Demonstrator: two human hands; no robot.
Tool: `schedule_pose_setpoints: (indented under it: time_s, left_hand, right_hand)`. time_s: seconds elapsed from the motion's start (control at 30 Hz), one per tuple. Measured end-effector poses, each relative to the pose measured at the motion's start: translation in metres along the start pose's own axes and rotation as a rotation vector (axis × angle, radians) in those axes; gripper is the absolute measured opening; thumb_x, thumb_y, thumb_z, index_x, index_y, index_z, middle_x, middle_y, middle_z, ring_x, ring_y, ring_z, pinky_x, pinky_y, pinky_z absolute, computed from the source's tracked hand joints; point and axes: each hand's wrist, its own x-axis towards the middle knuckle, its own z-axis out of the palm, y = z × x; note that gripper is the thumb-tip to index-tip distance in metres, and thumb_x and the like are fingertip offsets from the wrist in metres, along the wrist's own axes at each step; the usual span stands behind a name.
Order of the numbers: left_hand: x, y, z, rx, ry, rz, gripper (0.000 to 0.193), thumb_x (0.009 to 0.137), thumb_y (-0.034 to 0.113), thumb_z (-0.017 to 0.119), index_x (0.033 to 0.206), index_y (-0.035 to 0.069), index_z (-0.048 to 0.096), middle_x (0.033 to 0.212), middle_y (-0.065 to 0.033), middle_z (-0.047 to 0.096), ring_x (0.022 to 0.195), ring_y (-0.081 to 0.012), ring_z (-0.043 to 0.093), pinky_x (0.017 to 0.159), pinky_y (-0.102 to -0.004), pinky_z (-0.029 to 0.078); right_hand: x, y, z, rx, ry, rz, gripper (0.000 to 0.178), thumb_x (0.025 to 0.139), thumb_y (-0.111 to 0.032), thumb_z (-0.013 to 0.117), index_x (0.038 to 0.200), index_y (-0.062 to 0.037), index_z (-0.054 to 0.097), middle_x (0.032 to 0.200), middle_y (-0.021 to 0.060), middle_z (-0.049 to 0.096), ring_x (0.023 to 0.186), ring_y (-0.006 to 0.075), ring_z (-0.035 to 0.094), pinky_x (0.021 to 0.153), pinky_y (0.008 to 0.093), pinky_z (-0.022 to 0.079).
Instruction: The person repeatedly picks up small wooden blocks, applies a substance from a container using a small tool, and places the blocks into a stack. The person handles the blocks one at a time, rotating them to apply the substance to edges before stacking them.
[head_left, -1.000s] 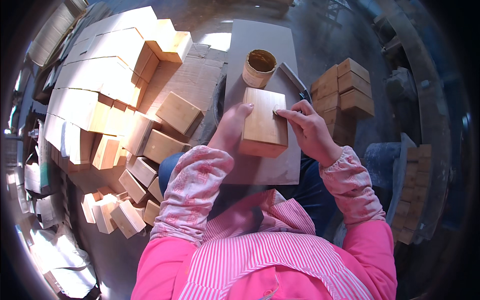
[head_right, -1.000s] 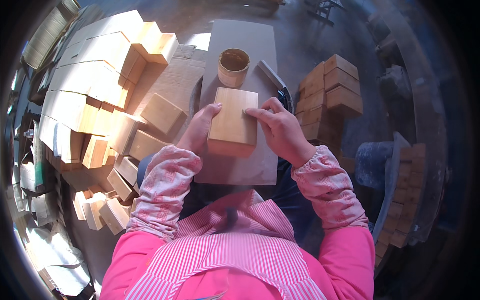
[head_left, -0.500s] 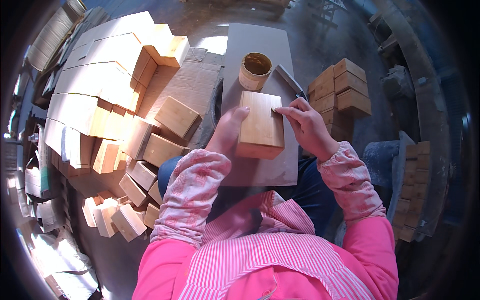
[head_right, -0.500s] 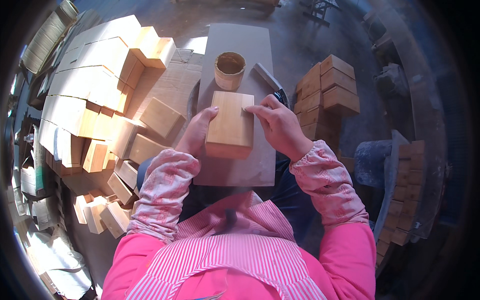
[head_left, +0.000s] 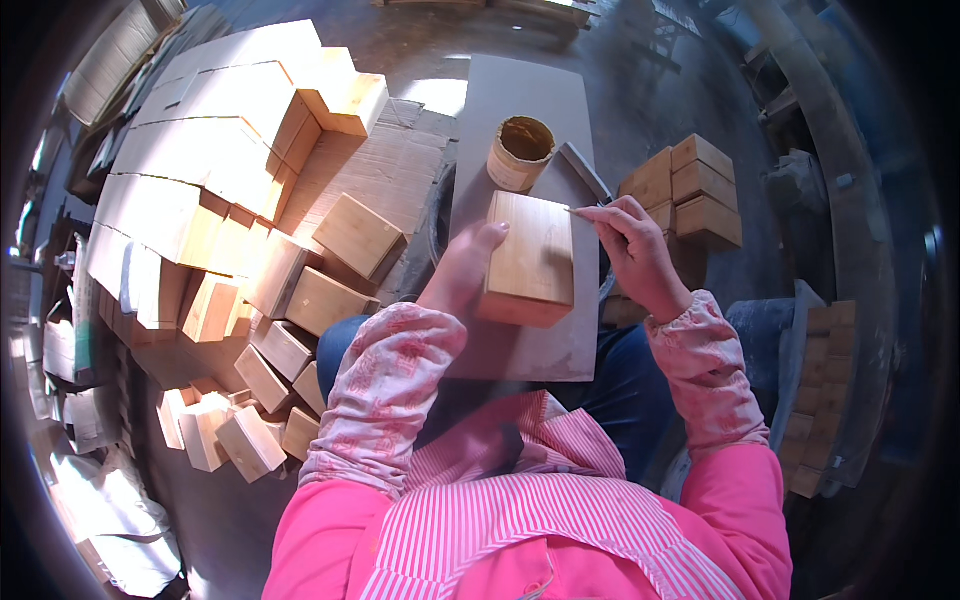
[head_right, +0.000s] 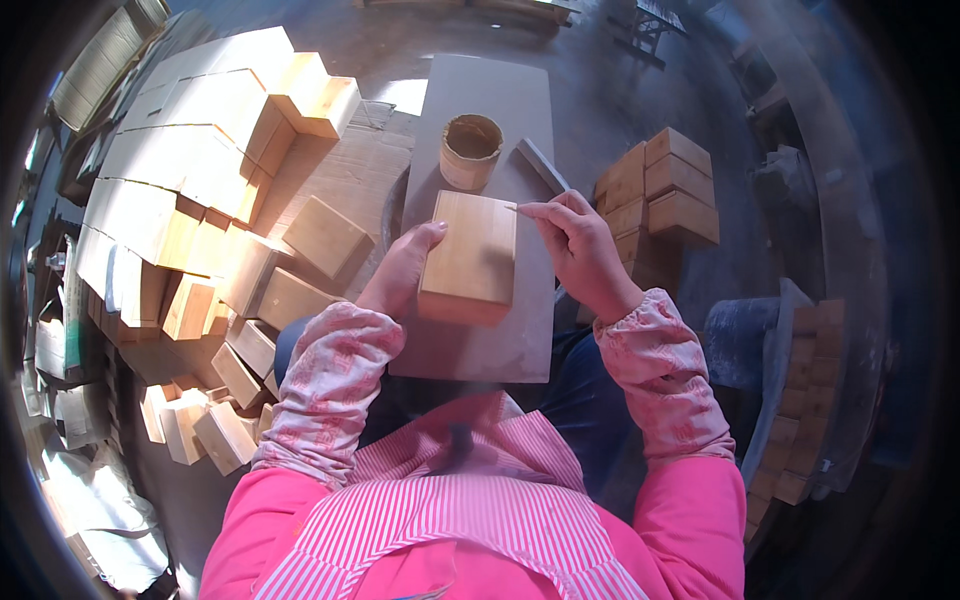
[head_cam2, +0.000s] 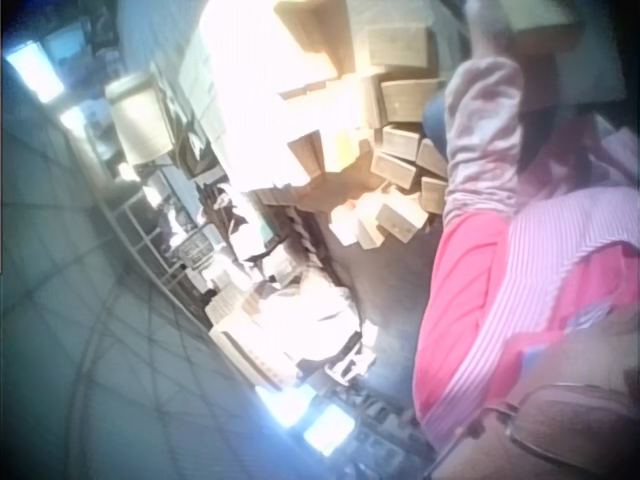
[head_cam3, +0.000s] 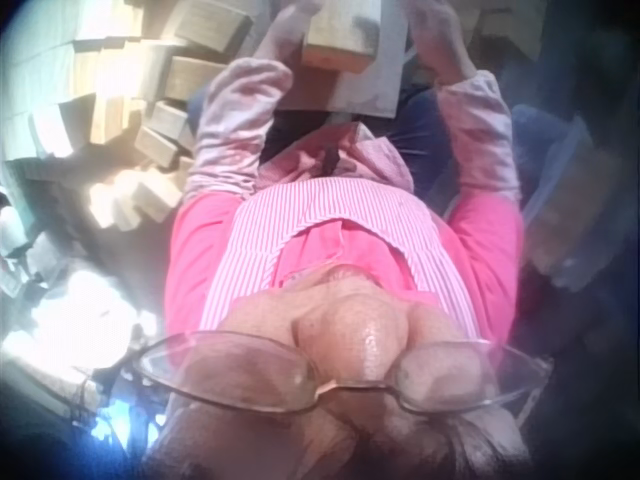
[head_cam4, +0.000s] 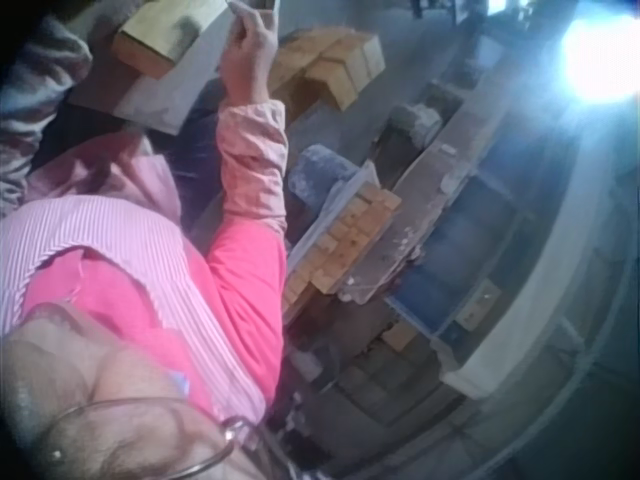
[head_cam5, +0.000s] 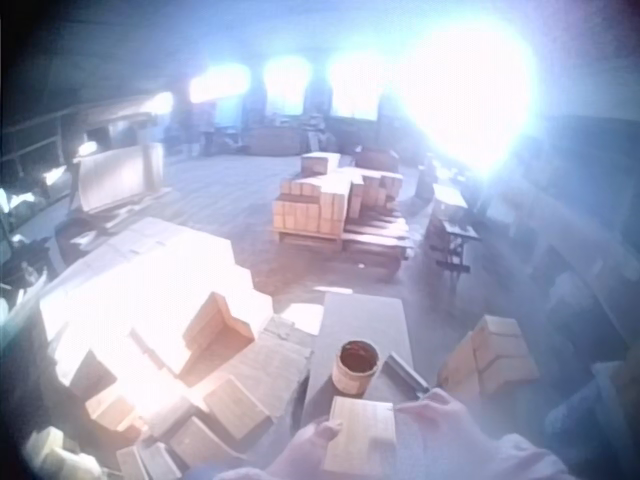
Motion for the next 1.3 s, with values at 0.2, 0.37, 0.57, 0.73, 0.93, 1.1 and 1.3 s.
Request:
schedule_pose_setpoints:
  time_s: [0.2,0.37,0.57,0.73,0.93,1.1,1.3]
  left_hand:
    - [0.002,-0.003,-0.002,-0.018,-0.032,0.033,0.051,0.101,0.03,0.056,0.138,-0.006,0.053,0.125,-0.0149,0.064,0.112,-0.0208,0.062,0.102,-0.0342,0.047]
    - [0.006,-0.008,-0.004,0.007,-0.031,0.044,0.051,0.101,0.028,0.057,0.138,-0.006,0.052,0.124,-0.0147,0.064,0.112,-0.0197,0.062,0.101,-0.0334,0.047]
    - [0.006,-0.008,-0.004,0.007,-0.069,0.107,0.046,0.102,0.027,0.058,0.135,-0.005,0.054,0.12,-0.0131,0.065,0.108,-0.0172,0.061,0.097,-0.0315,0.048]
    - [0.003,-0.011,-0.001,0.048,0.026,0.133,0.046,0.102,0.027,0.059,0.133,-0.006,0.055,0.117,-0.0127,0.066,0.105,-0.0164,0.062,0.094,-0.0315,0.049]
    - [0.009,-0.008,-0.006,0.098,-0.014,0.095,0.049,0.102,0.03,0.057,0.135,-0.006,0.055,0.116,-0.0139,0.066,0.105,-0.0175,0.063,0.095,-0.032,0.049]
    - [0.006,-0.006,-0.008,-0.003,-0.087,0.042,0.05,0.102,0.03,0.055,0.137,-0.006,0.053,0.121,-0.0146,0.066,0.108,-0.0189,0.064,0.098,-0.0326,0.049]
    - [0.002,-0.002,-0.006,-0.042,-0.112,0.027,0.051,0.103,0.03,0.054,0.138,-0.007,0.051,0.123,-0.0153,0.065,0.109,-0.0212,0.065,0.099,-0.0347,0.05]
  right_hand:
    - [0.026,-0.003,0.006,-0.019,-0.003,-0.041,0.013,0.098,-0.002,0.062,0.107,-0.001,0.072,0.087,0.0119,0.06,0.076,0.0254,0.06,0.07,0.0325,0.048]
    - [0.083,0.018,0.009,-0.193,0.091,-0.075,0.009,0.095,-0.006,0.066,0.098,0.0008,0.07,0.087,0.0169,0.063,0.081,0.0352,0.063,0.072,0.0391,0.05]
    - [0.141,0.04,0.043,-0.477,-0.129,0.013,0.019,0.087,-0.015,0.065,0.082,0.0009,0.072,0.088,0.0214,0.069,0.09,0.0394,0.066,0.082,0.047,0.053]
    - [0.159,0.05,0.054,-0.462,-0.254,0.205,0.023,0.085,-0.019,0.07,0.082,0.0036,0.072,0.078,0.0193,0.069,0.071,0.0339,0.067,0.071,0.0434,0.054]
    - [0.141,0.046,0.028,-0.045,-0.188,0.38,0.024,0.094,-0.021,0.068,0.09,0.0031,0.073,0.073,0.0077,0.068,0.059,0.0126,0.058,0.058,0.032,0.048]
    - [0.094,0.017,-0.008,0.136,-0.157,0.407,0.017,0.102,-0.017,0.061,0.1,-0.0009,0.066,0.081,0.003,0.067,0.06,0.0085,0.056,0.056,0.0265,0.045]
    - [0.03,-0.004,-0.017,0.009,-0.053,-0.026,0.009,0.103,-0.008,0.059,0.097,-0.0017,0.056,0.082,0.0113,0.065,0.066,0.0221,0.062,0.063,0.0332,0.05]
